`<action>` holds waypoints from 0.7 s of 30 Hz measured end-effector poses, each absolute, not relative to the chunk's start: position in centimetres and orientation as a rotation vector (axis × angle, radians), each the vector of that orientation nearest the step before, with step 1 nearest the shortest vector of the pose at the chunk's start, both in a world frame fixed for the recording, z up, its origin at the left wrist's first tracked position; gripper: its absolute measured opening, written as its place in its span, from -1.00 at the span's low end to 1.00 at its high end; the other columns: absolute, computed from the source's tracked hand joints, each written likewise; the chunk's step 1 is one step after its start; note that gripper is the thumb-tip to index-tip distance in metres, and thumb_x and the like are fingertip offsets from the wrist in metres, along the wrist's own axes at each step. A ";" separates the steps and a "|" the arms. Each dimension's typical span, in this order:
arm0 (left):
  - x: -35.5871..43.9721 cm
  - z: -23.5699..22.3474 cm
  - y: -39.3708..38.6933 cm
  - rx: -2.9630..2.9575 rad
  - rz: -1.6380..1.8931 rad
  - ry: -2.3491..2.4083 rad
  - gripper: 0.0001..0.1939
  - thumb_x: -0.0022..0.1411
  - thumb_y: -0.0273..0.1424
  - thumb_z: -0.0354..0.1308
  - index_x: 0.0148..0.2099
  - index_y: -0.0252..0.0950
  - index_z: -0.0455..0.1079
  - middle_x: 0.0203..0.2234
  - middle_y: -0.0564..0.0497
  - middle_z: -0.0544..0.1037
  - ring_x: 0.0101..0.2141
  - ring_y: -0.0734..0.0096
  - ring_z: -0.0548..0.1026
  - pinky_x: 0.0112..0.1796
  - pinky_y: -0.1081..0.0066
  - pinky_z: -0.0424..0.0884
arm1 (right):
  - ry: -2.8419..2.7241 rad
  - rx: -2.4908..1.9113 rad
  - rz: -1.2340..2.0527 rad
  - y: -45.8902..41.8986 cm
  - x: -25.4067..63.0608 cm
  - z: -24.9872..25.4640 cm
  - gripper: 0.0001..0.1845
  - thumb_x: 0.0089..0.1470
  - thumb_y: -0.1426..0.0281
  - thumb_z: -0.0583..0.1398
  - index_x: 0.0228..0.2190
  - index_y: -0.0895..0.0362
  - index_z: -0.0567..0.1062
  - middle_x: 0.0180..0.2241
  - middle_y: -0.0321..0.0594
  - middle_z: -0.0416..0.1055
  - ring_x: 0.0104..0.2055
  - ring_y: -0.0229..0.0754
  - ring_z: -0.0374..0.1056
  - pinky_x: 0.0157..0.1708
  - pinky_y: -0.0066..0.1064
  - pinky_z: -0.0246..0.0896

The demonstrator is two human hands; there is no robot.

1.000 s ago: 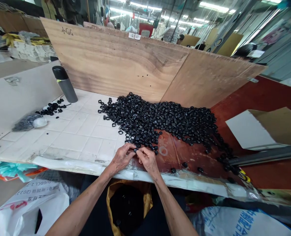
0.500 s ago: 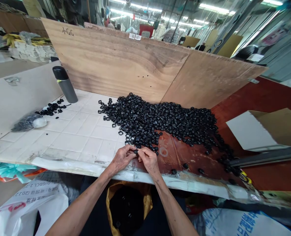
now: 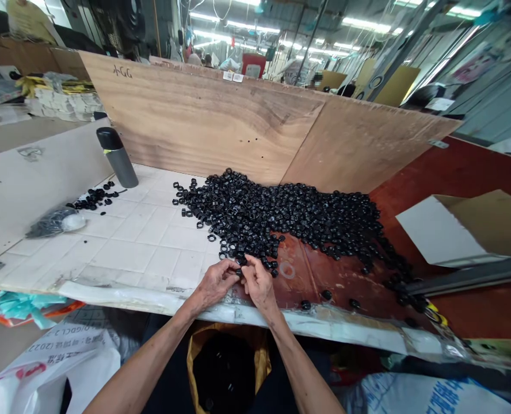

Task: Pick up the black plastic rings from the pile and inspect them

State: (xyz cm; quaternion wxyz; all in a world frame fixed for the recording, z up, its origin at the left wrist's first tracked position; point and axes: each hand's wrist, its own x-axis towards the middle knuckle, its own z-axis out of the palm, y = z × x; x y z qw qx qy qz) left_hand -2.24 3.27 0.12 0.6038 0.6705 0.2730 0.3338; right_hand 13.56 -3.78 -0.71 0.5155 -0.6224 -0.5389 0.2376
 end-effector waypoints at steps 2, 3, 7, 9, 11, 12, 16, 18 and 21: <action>-2.3 0.0 3.4 1.526 0.787 0.656 -0.78 0.25 -0.36 0.21 -0.06 -0.30 0.43 -0.29 -0.02 0.59 -0.29 0.35 0.58 -0.20 0.36 0.49 | -1.322 -1.466 0.623 -3.9 13.4 -0.6 -0.59 0.28 0.24 0.14 0.08 0.16 0.43 -0.52 -0.35 0.47 -0.57 -0.25 0.40 -0.44 -0.44 0.39; -2.3 -0.1 3.4 1.514 0.794 0.668 -0.77 0.25 -0.35 0.22 -0.06 -0.31 0.43 -0.29 -0.02 0.60 -0.30 0.36 0.57 -0.20 0.37 0.49 | -1.335 -1.445 0.659 -3.9 13.4 -0.6 -0.60 0.27 0.23 0.15 0.06 0.14 0.45 -0.49 -0.32 0.49 -0.57 -0.25 0.41 -0.48 -0.45 0.37; -2.3 -0.5 3.6 1.513 0.809 0.676 -0.78 0.25 -0.35 0.22 -0.07 -0.30 0.44 -0.27 -0.02 0.60 -0.30 0.38 0.57 -0.19 0.38 0.49 | -1.389 -1.511 0.555 -3.9 13.4 -0.5 -0.69 0.28 0.20 0.14 -0.39 0.12 0.54 -0.62 -0.34 0.38 -0.63 -0.27 0.29 -0.53 -0.47 0.23; -2.3 -0.6 3.7 1.536 0.819 0.691 -0.78 0.24 -0.37 0.22 -0.07 -0.30 0.44 -0.26 -0.02 0.60 -0.30 0.38 0.56 -0.18 0.38 0.47 | -1.403 -1.561 0.432 -3.9 13.5 -0.3 -0.54 0.31 0.20 0.09 -0.60 0.10 0.42 -0.68 -0.34 0.29 -0.61 -0.27 0.24 -0.50 -0.46 0.17; -2.4 -0.6 3.7 1.551 0.828 0.707 -0.77 0.23 -0.38 0.22 -0.06 -0.30 0.45 -0.25 -0.02 0.59 -0.29 0.38 0.55 -0.18 0.39 0.47 | -1.398 -1.555 0.414 -3.9 13.5 -0.1 -0.56 0.31 0.20 0.08 -0.56 0.11 0.43 -0.65 -0.34 0.30 -0.58 -0.27 0.24 -0.49 -0.46 0.14; -2.4 -0.7 3.7 1.551 0.830 0.710 -0.77 0.23 -0.38 0.22 -0.06 -0.30 0.45 -0.26 -0.02 0.59 -0.29 0.38 0.54 -0.19 0.39 0.47 | -1.398 -1.540 0.438 -3.9 13.5 0.1 -0.60 0.30 0.21 0.08 -0.51 0.12 0.47 -0.63 -0.35 0.32 -0.58 -0.28 0.24 -0.49 -0.46 0.12; -2.5 -0.7 3.7 1.547 0.833 0.715 -0.76 0.24 -0.36 0.24 -0.05 -0.30 0.45 -0.29 -0.01 0.59 -0.31 0.38 0.54 -0.19 0.39 0.47 | -1.438 -1.507 0.474 -4.0 13.5 0.5 -0.60 0.25 0.22 0.15 -0.58 0.11 0.41 -0.65 -0.37 0.27 -0.59 -0.29 0.18 -0.51 -0.46 0.08; -2.5 -0.8 3.8 1.548 0.833 0.711 -0.76 0.25 -0.37 0.22 -0.04 -0.29 0.44 -0.26 -0.02 0.59 -0.28 0.37 0.55 -0.17 0.38 0.48 | -1.416 -1.487 0.477 -4.1 13.4 0.6 -0.67 0.21 0.23 0.21 -0.53 0.12 0.43 -0.58 -0.34 0.33 -0.56 -0.28 0.21 -0.50 -0.46 0.11; -2.5 -0.8 3.8 1.551 0.831 0.708 -0.76 0.26 -0.40 0.20 -0.02 -0.29 0.44 -0.24 -0.01 0.60 -0.26 0.37 0.56 -0.15 0.37 0.48 | -1.421 -1.475 0.485 -4.1 13.4 0.7 -0.74 0.20 0.24 0.23 -0.47 0.12 0.46 -0.56 -0.34 0.34 -0.55 -0.28 0.22 -0.49 -0.46 0.16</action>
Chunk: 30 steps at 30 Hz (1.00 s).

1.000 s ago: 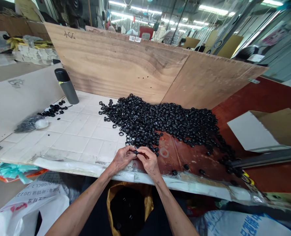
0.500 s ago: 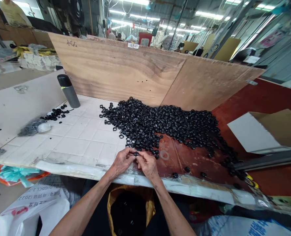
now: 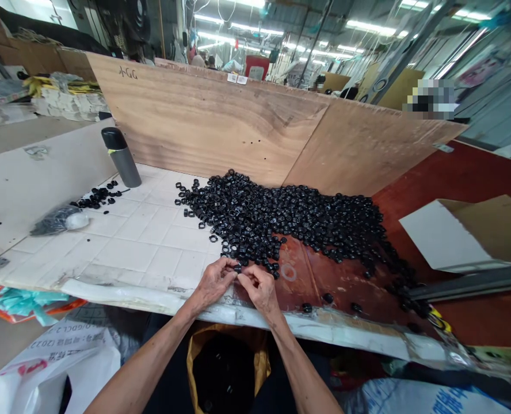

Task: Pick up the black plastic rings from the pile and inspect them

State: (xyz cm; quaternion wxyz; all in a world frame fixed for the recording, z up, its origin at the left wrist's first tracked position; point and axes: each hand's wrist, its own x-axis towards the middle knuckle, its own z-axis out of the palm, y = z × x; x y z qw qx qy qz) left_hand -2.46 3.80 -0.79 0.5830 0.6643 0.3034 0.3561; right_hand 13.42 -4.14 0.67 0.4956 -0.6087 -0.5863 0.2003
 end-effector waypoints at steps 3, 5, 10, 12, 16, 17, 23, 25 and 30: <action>-2.4 -0.9 3.7 1.544 0.825 0.697 -0.77 0.26 -0.40 0.19 -0.03 -0.29 0.43 -0.24 -0.01 0.60 -0.26 0.37 0.56 -0.14 0.36 0.48 | -1.409 -1.475 0.469 -4.1 13.4 0.5 -0.80 0.19 0.26 0.23 -0.41 0.11 0.50 -0.52 -0.31 0.39 -0.51 -0.24 0.28 -0.44 -0.44 0.24; -2.4 -0.9 3.7 1.552 0.819 0.689 -0.77 0.27 -0.40 0.18 -0.03 -0.29 0.43 -0.24 -0.02 0.60 -0.26 0.36 0.57 -0.14 0.36 0.49 | -1.371 -1.455 0.514 -4.0 13.5 0.4 -0.83 0.17 0.27 0.24 -0.26 0.11 0.54 -0.42 -0.25 0.47 -0.44 -0.20 0.38 -0.40 -0.42 0.32; -2.6 -0.5 3.5 1.696 0.821 0.676 -0.80 0.30 -0.41 0.14 -0.03 -0.27 0.42 -0.23 -0.01 0.58 -0.28 0.37 0.57 -0.15 0.36 0.49 | -1.199 -1.452 0.782 -4.1 13.3 0.1 -0.79 0.14 0.23 0.24 -0.24 0.11 0.50 -0.51 -0.31 0.46 -0.58 -0.24 0.38 -0.51 -0.43 0.33; -2.8 -0.1 3.3 1.802 0.828 0.631 -0.80 0.33 -0.42 0.10 -0.01 -0.25 0.42 -0.19 -0.02 0.57 -0.24 0.36 0.56 -0.12 0.35 0.48 | -1.067 -1.438 0.912 -4.4 12.8 0.2 -0.75 0.10 0.20 0.26 -0.28 0.11 0.48 -0.62 -0.38 0.39 -0.66 -0.28 0.28 -0.61 -0.48 0.23; -3.4 1.2 2.9 1.993 0.792 0.484 -0.77 0.35 -0.45 0.05 0.00 -0.22 0.44 -0.16 -0.06 0.56 -0.15 0.30 0.52 -0.06 0.32 0.43 | -0.757 -1.409 1.080 -5.9 11.8 0.7 -0.68 0.04 0.15 0.30 -0.34 0.13 0.43 -0.71 -0.44 0.30 -0.75 -0.36 0.05 -0.76 -0.55 -0.08; -3.6 1.5 2.8 1.988 0.754 0.463 -0.77 0.33 -0.45 0.06 -0.02 -0.23 0.45 -0.18 -0.05 0.57 -0.18 0.31 0.52 -0.09 0.34 0.43 | -0.739 -1.427 1.105 -6.4 11.7 0.9 -0.68 0.04 0.14 0.30 -0.36 0.13 0.42 -0.70 -0.42 0.31 -0.75 -0.37 0.04 -0.76 -0.54 -0.11; -3.7 2.8 2.7 1.953 0.335 0.369 -0.78 0.23 -0.30 0.21 -0.42 -0.31 0.48 -0.56 0.11 0.41 -0.50 0.48 0.34 -0.47 0.49 0.18 | -1.186 -1.851 0.591 -9.0 14.5 1.6 -0.62 0.10 0.10 0.27 -0.56 0.10 0.40 -0.66 -0.34 0.29 -0.61 -0.26 0.20 -0.57 -0.44 0.14; -3.5 2.7 2.9 1.965 0.300 0.346 -0.63 0.24 -0.21 0.23 -0.53 -0.32 0.40 -0.60 0.12 0.36 -0.52 0.50 0.29 -0.48 0.48 0.15 | -1.218 -1.954 0.214 -9.0 15.6 1.0 -0.75 0.07 0.18 0.28 -0.41 0.11 0.48 -0.52 -0.27 0.38 -0.51 -0.19 0.30 -0.42 -0.37 0.27; -1.9 0.7 3.5 1.934 0.708 0.792 -0.80 0.24 -0.23 0.23 -0.25 -0.27 0.46 -0.53 0.14 0.37 -0.49 0.45 0.33 -0.41 0.46 0.29 | -1.343 -2.019 -0.045 -8.2 16.6 -1.7 -0.76 0.15 0.31 0.18 -0.19 0.15 0.53 -0.20 -0.03 0.43 -0.25 -0.03 0.42 -0.23 -0.26 0.37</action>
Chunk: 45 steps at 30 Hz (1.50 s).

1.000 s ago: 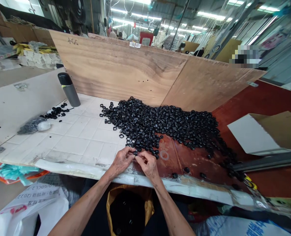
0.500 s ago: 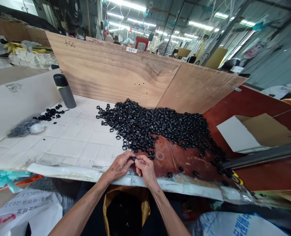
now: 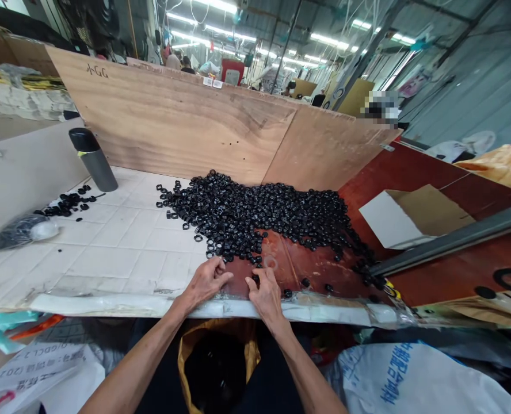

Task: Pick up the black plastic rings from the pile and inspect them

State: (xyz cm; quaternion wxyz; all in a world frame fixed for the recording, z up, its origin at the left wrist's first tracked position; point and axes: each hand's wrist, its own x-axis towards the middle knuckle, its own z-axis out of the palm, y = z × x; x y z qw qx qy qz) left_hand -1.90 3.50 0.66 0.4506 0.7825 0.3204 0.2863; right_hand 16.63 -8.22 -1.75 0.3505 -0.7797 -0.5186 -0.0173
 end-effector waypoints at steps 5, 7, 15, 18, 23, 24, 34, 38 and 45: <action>0.2 -1.2 4.0 2.076 0.918 0.981 -0.72 0.22 -0.43 0.22 0.00 -0.20 0.49 -0.32 0.02 0.48 -0.36 0.34 0.47 -0.23 0.35 0.42 | -1.375 -1.894 0.046 -8.4 16.8 -2.2 -0.78 0.18 0.35 0.15 -0.20 0.14 0.55 -0.21 -0.06 0.48 -0.28 -0.07 0.42 -0.19 -0.26 0.37; 0.4 -1.3 4.1 2.058 0.926 1.020 -0.80 0.27 -0.46 0.15 -0.08 -0.20 0.52 -0.35 0.01 0.51 -0.37 0.33 0.49 -0.24 0.35 0.42 | -1.369 -1.794 0.185 -8.4 16.7 -1.6 -0.77 0.16 0.35 0.17 -0.19 0.12 0.57 -0.23 -0.11 0.51 -0.35 -0.13 0.40 -0.23 -0.29 0.37; -1.4 -1.4 4.7 1.839 0.957 1.212 -0.77 0.26 -0.46 0.09 -0.07 -0.28 0.49 -0.38 -0.01 0.60 -0.40 0.32 0.55 -0.27 0.34 0.44 | -1.034 -1.578 0.726 -5.9 14.6 -0.9 -0.71 0.09 0.23 0.24 -0.19 0.15 0.53 -0.62 -0.38 0.36 -0.54 -0.16 0.41 -0.47 -0.38 0.36; -1.3 -1.0 4.3 1.926 0.924 1.236 -0.70 0.14 -0.52 0.14 -0.05 -0.28 0.45 -0.34 0.01 0.54 -0.45 0.36 0.50 -0.28 0.33 0.45 | -0.983 -1.562 0.735 -5.7 14.6 -1.1 -0.69 0.06 0.22 0.27 -0.19 0.14 0.54 -0.61 -0.38 0.38 -0.55 -0.18 0.41 -0.47 -0.38 0.38; -1.0 -0.3 3.5 2.229 0.812 1.154 -0.72 0.13 -0.51 0.18 -0.08 -0.22 0.47 -0.20 -0.03 0.50 -0.31 0.28 0.52 -0.22 0.31 0.44 | -1.025 -1.497 0.700 -6.2 14.8 -0.9 -0.75 0.02 0.26 0.31 -0.26 0.12 0.60 -0.32 -0.21 0.51 -0.50 -0.24 0.45 -0.46 -0.41 0.43; -1.0 -0.2 3.5 2.249 0.806 1.129 -0.74 0.15 -0.52 0.17 -0.09 -0.22 0.47 -0.22 -0.03 0.50 -0.28 0.26 0.52 -0.20 0.31 0.44 | -1.050 -1.488 0.691 -6.2 14.8 -0.8 -0.76 0.00 0.28 0.32 -0.26 0.11 0.61 -0.24 -0.17 0.52 -0.47 -0.24 0.46 -0.44 -0.41 0.44; -1.1 -0.8 3.7 2.009 0.894 0.764 -0.70 0.14 -0.57 0.16 -0.08 -0.22 0.50 -0.19 -0.03 0.46 -0.24 0.37 0.50 -0.33 0.46 0.49 | -0.894 -1.396 0.889 -6.3 14.5 -1.0 -0.60 -0.02 0.17 0.38 -0.17 0.12 0.57 -0.44 -0.22 0.61 -0.38 -0.06 0.60 -0.27 -0.25 0.56; -1.1 -0.4 3.6 1.787 0.858 0.707 -0.77 0.20 -0.50 0.18 -0.09 -0.22 0.50 -0.10 -0.05 0.50 -0.19 0.36 0.55 -0.22 0.40 0.54 | -0.856 -1.381 0.902 -6.5 14.5 -0.8 -0.62 -0.03 0.17 0.39 -0.20 0.10 0.53 -0.39 -0.20 0.63 -0.28 -0.03 0.62 -0.18 -0.23 0.54; -1.3 1.0 3.3 1.649 0.798 0.757 -0.66 0.20 -0.38 0.28 0.04 -0.26 0.51 -0.23 -0.01 0.60 -0.30 0.38 0.52 -0.19 0.36 0.48 | -0.841 -1.344 0.918 -6.7 14.6 -0.6 -0.61 0.01 0.16 0.38 -0.17 0.10 0.53 -0.32 -0.15 0.65 -0.21 0.03 0.63 -0.05 -0.10 0.52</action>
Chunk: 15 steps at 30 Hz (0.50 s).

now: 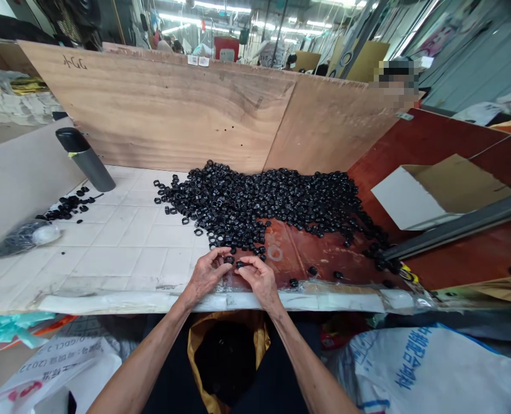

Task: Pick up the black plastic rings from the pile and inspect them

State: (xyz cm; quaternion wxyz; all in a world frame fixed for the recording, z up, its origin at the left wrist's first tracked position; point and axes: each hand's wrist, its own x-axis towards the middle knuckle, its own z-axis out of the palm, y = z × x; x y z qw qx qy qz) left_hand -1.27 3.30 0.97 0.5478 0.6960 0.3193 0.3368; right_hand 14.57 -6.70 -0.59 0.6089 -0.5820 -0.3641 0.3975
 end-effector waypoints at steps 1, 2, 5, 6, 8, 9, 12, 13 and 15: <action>-1.2 0.9 3.3 1.602 0.792 0.741 -0.62 0.20 -0.36 0.29 0.07 -0.27 0.50 -0.22 -0.02 0.60 -0.29 0.37 0.53 -0.19 0.36 0.49 | -0.849 -1.347 0.912 -6.7 14.6 -0.6 -0.62 0.00 0.17 0.38 -0.19 0.10 0.53 -0.31 -0.16 0.65 -0.22 0.02 0.62 -0.05 -0.11 0.52; -1.2 0.8 3.2 1.562 0.789 0.711 -0.61 0.19 -0.34 0.30 0.08 -0.27 0.49 -0.21 -0.03 0.61 -0.27 0.36 0.54 -0.18 0.35 0.49 | -0.857 -1.346 0.907 -6.7 14.6 -0.6 -0.64 -0.01 0.18 0.39 -0.20 0.09 0.54 -0.30 -0.16 0.64 -0.23 0.00 0.62 -0.06 -0.12 0.53; -1.0 0.5 3.0 1.502 0.746 0.619 -0.61 0.19 -0.31 0.31 0.06 -0.29 0.50 -0.19 -0.06 0.62 -0.23 0.32 0.57 -0.17 0.35 0.51 | -0.876 -1.349 0.889 -6.7 14.6 -0.6 -0.66 -0.02 0.21 0.39 -0.22 0.10 0.55 -0.33 -0.19 0.63 -0.26 -0.04 0.60 -0.09 -0.18 0.53; -1.0 0.6 3.0 1.507 0.730 0.605 -0.63 0.20 -0.31 0.31 0.05 -0.29 0.51 -0.19 -0.06 0.62 -0.24 0.31 0.58 -0.18 0.35 0.51 | -0.878 -1.355 0.876 -6.7 14.6 -0.5 -0.67 -0.02 0.21 0.39 -0.22 0.10 0.56 -0.34 -0.20 0.63 -0.27 -0.05 0.60 -0.11 -0.19 0.53; -1.0 0.8 2.9 1.559 0.727 0.598 -0.68 0.21 -0.33 0.30 0.01 -0.29 0.53 -0.19 -0.07 0.61 -0.22 0.31 0.58 -0.18 0.35 0.50 | -0.880 -1.370 0.849 -6.7 14.6 -0.5 -0.68 -0.02 0.23 0.39 -0.22 0.10 0.57 -0.33 -0.20 0.63 -0.27 -0.07 0.59 -0.12 -0.21 0.54; -0.9 0.9 2.9 1.589 0.738 0.601 -0.70 0.21 -0.33 0.29 -0.01 -0.29 0.55 -0.19 -0.07 0.61 -0.21 0.30 0.57 -0.16 0.35 0.50 | -0.881 -1.375 0.838 -6.7 14.5 -0.5 -0.68 -0.01 0.23 0.39 -0.22 0.11 0.57 -0.33 -0.19 0.63 -0.27 -0.07 0.59 -0.12 -0.23 0.54; -0.9 0.9 2.9 1.575 0.736 0.591 -0.74 0.21 -0.34 0.30 -0.06 -0.30 0.55 -0.21 -0.07 0.61 -0.20 0.30 0.58 -0.13 0.35 0.51 | -0.892 -1.379 0.810 -6.7 14.5 -0.5 -0.70 -0.01 0.24 0.39 -0.23 0.11 0.58 -0.32 -0.19 0.62 -0.27 -0.08 0.59 -0.16 -0.26 0.54; -0.9 0.8 2.9 1.538 0.719 0.580 -0.74 0.21 -0.33 0.30 -0.06 -0.30 0.54 -0.22 -0.06 0.62 -0.21 0.30 0.59 -0.14 0.35 0.51 | -0.897 -1.374 0.799 -6.7 14.5 -0.6 -0.70 -0.01 0.24 0.39 -0.24 0.11 0.58 -0.32 -0.20 0.62 -0.27 -0.09 0.59 -0.17 -0.28 0.54; -0.9 0.4 2.8 1.477 0.690 0.557 -0.74 0.21 -0.33 0.31 -0.07 -0.31 0.52 -0.22 -0.05 0.63 -0.23 0.31 0.61 -0.13 0.35 0.53 | -0.908 -1.363 0.783 -6.7 14.4 -0.7 -0.72 0.00 0.24 0.39 -0.25 0.11 0.58 -0.33 -0.21 0.61 -0.28 -0.10 0.59 -0.19 -0.30 0.54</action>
